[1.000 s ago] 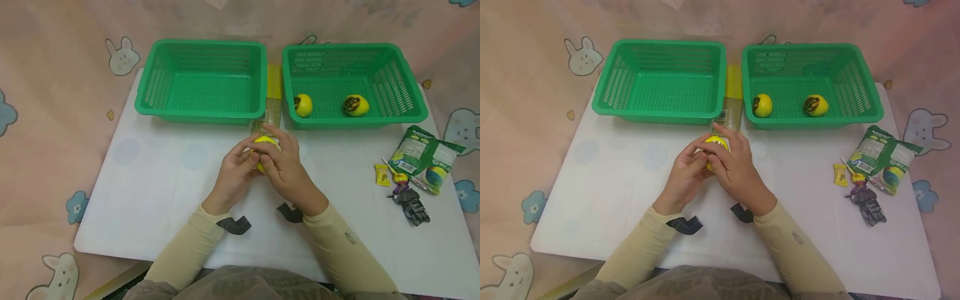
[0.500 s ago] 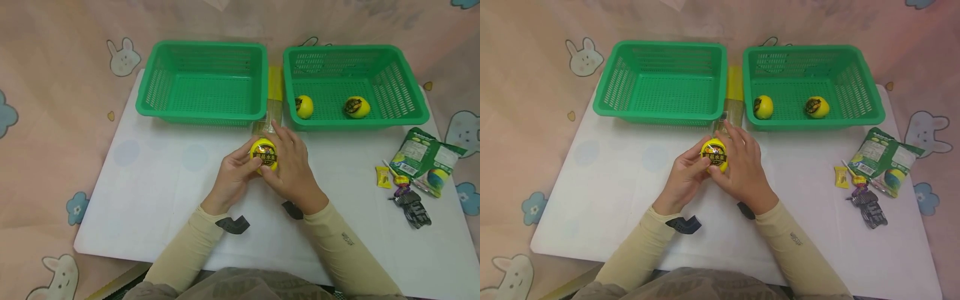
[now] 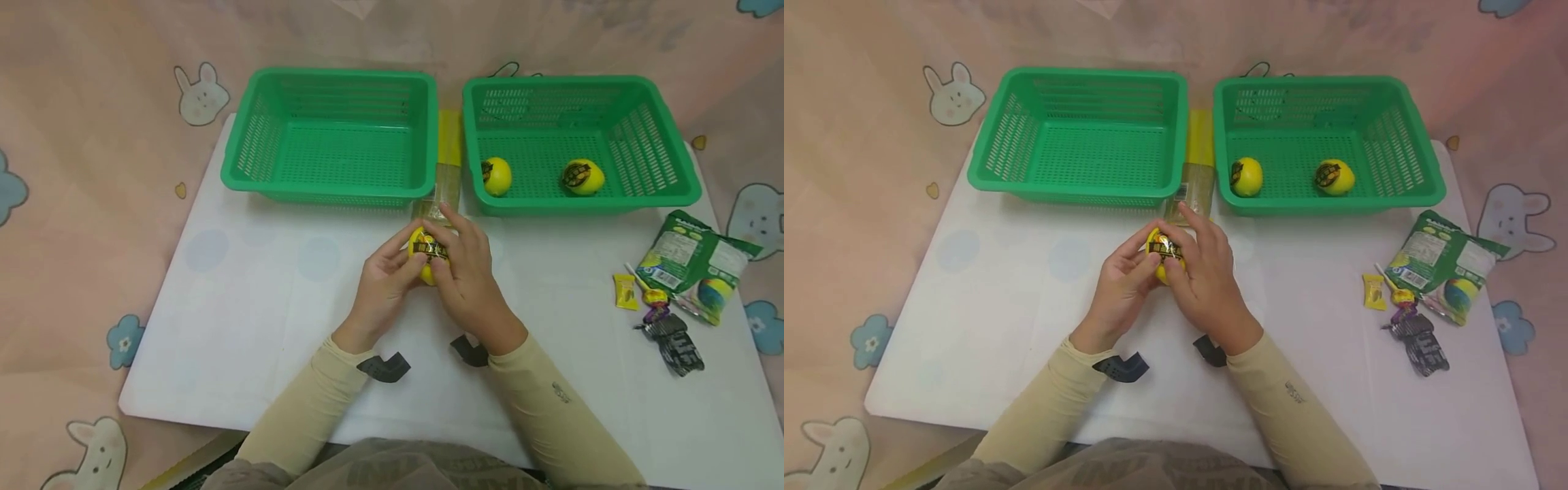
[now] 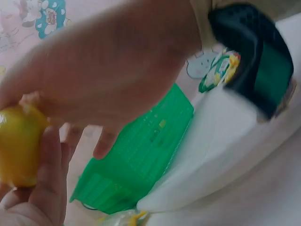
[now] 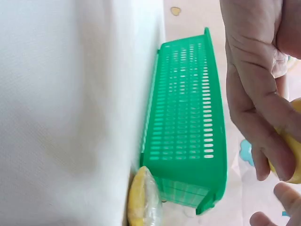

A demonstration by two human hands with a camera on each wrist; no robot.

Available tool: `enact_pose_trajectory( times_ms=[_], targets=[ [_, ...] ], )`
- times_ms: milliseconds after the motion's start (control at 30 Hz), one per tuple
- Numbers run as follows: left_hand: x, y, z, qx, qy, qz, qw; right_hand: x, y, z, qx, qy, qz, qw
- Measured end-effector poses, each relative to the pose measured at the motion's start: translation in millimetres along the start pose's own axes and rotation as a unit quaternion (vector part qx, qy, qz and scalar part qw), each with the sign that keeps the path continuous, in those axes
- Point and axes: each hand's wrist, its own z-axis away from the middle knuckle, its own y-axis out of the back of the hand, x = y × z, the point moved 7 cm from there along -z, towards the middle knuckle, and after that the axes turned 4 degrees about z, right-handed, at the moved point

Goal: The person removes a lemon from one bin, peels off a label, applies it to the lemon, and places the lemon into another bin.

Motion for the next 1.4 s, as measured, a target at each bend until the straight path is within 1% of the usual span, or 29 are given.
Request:
enact_pose_trajectory(
  times_ms=[133,200,267,300,367,400,467,533,600,633,667,733,833,900,933,1000,1033,1100,1133,1167,1200,1233,1267,1300,1333,1400],
  targets=[
    [-2.9,5.3,1.0,0.020,0.001,-0.006,0.9998,4.9,-8.0,-1.2,-0.016,-0.039,0.020,0.999],
    [-2.6,6.8,0.8,0.021,0.001,-0.008,0.9997,7.4,-8.8,-0.2,-0.036,-0.062,0.030,0.997],
    [-0.6,7.2,-0.5,0.013,-0.003,-0.014,0.9998,11.4,-5.6,2.1,-0.056,-0.084,0.039,0.994],
    [1.0,7.0,-1.7,0.008,-0.006,-0.018,0.9998,14.3,-0.8,3.1,-0.061,-0.092,0.042,0.993],
    [5.1,6.6,-5.7,-0.001,-0.013,-0.025,0.9996,25.7,16.3,5.1,-0.049,-0.110,0.053,0.991],
    [7.0,6.3,-8.9,-0.005,-0.015,-0.029,0.9995,34.6,28.2,6.5,-0.033,-0.122,0.063,0.990],
    [12.2,4.3,-16.9,-0.010,-0.017,-0.037,0.9991,56.5,57.0,10.6,0.017,-0.153,0.086,0.984],
    [18.4,-0.9,-28.5,-0.014,-0.016,-0.044,0.9988,81.7,84.7,17.5,0.069,-0.193,0.113,0.972],
    [24.6,-11.2,-44.2,-0.021,-0.014,-0.054,0.9982,103.5,103.5,24.7,0.096,-0.228,0.131,0.960],
    [27.7,-18.7,-53.0,-0.025,-0.013,-0.064,0.9975,112.2,109.0,27.5,0.102,-0.239,0.133,0.956],
    [30.0,-27.3,-62.9,-0.028,-0.013,-0.074,0.9968,119.6,112.2,29.6,0.104,-0.248,0.136,0.954],
    [31.4,-47.7,-84.7,-0.032,-0.002,-0.091,0.9953,129.3,114.7,30.9,0.108,-0.250,0.135,0.953],
    [25.0,-78.7,-118.7,-0.036,0.027,-0.126,0.9910,134.6,114.6,28.9,0.126,-0.238,0.136,0.954],
    [15.1,-95.0,-141.8,-0.034,0.055,-0.160,0.9851,134.5,114.1,25.6,0.136,-0.230,0.137,0.954],
    [9.0,-101.2,-152.5,-0.035,0.068,-0.182,0.9804,134.4,113.5,24.1,0.137,-0.229,0.137,0.954],
    [-3.2,-109.8,-170.0,-0.035,0.089,-0.240,0.9659,134.3,111.5,21.2,0.132,-0.238,0.131,0.953],
    [-8.7,-112.7,-176.8,-0.037,0.099,-0.269,0.9573,134.4,110.4,19.6,0.128,-0.241,0.129,0.953],
    [-18.6,-115.7,-185.4,-0.040,0.125,-0.314,0.9401,134.8,107.7,17.0,0.118,-0.249,0.124,0.953],
    [-22.3,-116.2,-186.7,-0.042,0.140,-0.327,0.9339,135.5,106.0,16.1,0.113,-0.251,0.123,0.953],
    [-25.3,-115.8,-186.8,-0.043,0.153,-0.333,0.9296,136.0,104.6,15.2,0.109,-0.253,0.122,0.954],
    [-27.1,-114.8,-186.0,-0.042,0.163,-0.332,0.9279,136.2,103.2,14.7,0.106,-0.251,0.120,0.954],
    [-28.1,-112.7,-184.8,-0.039,0.171,-0.329,0.9280,136.7,102.0,14.2,0.103,-0.251,0.120,0.955],
    [-27.8,-110.6,-182.7,-0.038,0.173,-0.318,0.9315,137.2,100.8,14.1,0.100,-0.250,0.119,0.956],
    [-26.8,-107.8,-179.9,-0.036,0.170,-0.302,0.9373,137.6,100.0,14.3,0.098,-0.251,0.117,0.956],
    [-25.4,-104.4,-176.0,-0.035,0.163,-0.281,0.9451,138.0,99.4,14.6,0.097,-0.250,0.115,0.957],
    [-19.8,-95.6,-165.8,-0.036,0.130,-0.234,0.9628,138.7,98.7,15.5,0.092,-0.248,0.112,0.958]
  ],
)
